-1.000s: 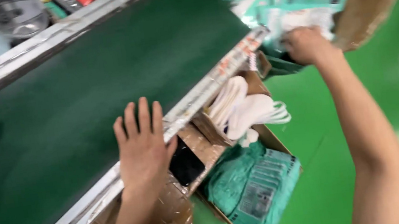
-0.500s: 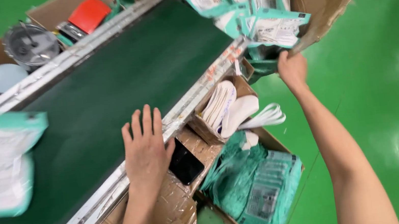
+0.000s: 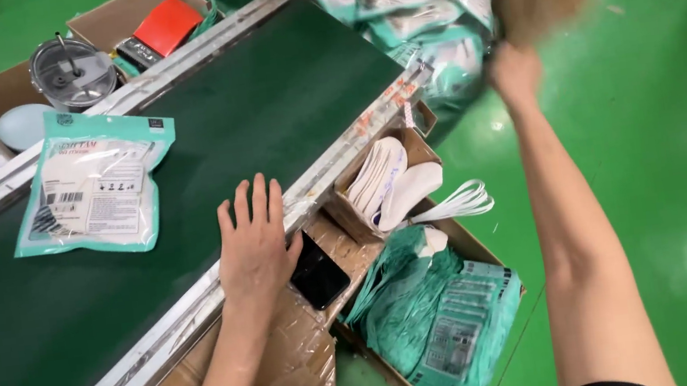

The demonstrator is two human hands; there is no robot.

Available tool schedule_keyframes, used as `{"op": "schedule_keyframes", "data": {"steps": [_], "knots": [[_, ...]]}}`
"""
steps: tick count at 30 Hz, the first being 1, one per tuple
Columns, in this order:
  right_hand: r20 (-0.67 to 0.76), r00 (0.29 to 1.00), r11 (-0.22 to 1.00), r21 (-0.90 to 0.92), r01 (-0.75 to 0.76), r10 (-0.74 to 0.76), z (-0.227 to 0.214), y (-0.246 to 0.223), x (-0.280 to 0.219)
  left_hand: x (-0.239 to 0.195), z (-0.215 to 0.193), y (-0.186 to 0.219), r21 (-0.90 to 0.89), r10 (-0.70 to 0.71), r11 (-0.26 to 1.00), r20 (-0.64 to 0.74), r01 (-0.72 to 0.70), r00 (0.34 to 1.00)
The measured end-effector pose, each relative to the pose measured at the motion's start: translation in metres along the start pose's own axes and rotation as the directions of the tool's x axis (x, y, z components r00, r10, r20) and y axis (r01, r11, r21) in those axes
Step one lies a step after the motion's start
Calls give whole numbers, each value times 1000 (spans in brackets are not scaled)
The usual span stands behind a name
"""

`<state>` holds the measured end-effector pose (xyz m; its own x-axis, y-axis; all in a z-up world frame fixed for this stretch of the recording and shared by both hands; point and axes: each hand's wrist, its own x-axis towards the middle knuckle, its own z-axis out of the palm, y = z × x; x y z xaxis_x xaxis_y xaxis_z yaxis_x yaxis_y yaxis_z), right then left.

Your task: Manually placing face masks into plastic retail packaging on an assembly line.

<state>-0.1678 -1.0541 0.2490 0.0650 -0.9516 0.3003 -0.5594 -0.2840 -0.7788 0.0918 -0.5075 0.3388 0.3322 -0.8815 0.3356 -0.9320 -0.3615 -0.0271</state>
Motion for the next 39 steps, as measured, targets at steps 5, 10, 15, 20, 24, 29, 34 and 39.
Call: {"op": "schedule_keyframes", "data": {"steps": [5, 10, 15, 20, 24, 29, 34, 39], "knots": [[70, 953, 954, -44, 297, -294, -29, -41, -41, 5, -4, 0, -32, 11, 999, 11, -11, 1000], [44, 998, 927, 368, -67, 55, -35, -8, -8, 1, 2, -1, -63, -18, 998, -23, 16, 1000], [46, 998, 996, 80, -47, 44, -23, -73, -21, 1, -2, 4, -85, 21, 996, -12, -22, 1000], [96, 994, 917, 390, -90, 57, -60, -22, -23, 1, -3, 0, -65, -8, 998, -29, 6, 1000], [-119, 992, 999, 2, -44, 44, -4, -41, 10, -3, 6, 3, -60, 33, 998, -48, -35, 998], [90, 994, 981, 176, -79, 64, -61, -34, -44, -7, 7, 1, -129, 2, 992, -100, -15, 995], [122, 973, 822, 520, -230, 196, -25, -15, -35, -11, 18, -4, -319, -29, 947, -180, -31, 983], [236, 928, 722, 690, 49, -289, -58, -91, -151, -61, 19, -40, -567, -212, 819, -442, -89, 871]]}}
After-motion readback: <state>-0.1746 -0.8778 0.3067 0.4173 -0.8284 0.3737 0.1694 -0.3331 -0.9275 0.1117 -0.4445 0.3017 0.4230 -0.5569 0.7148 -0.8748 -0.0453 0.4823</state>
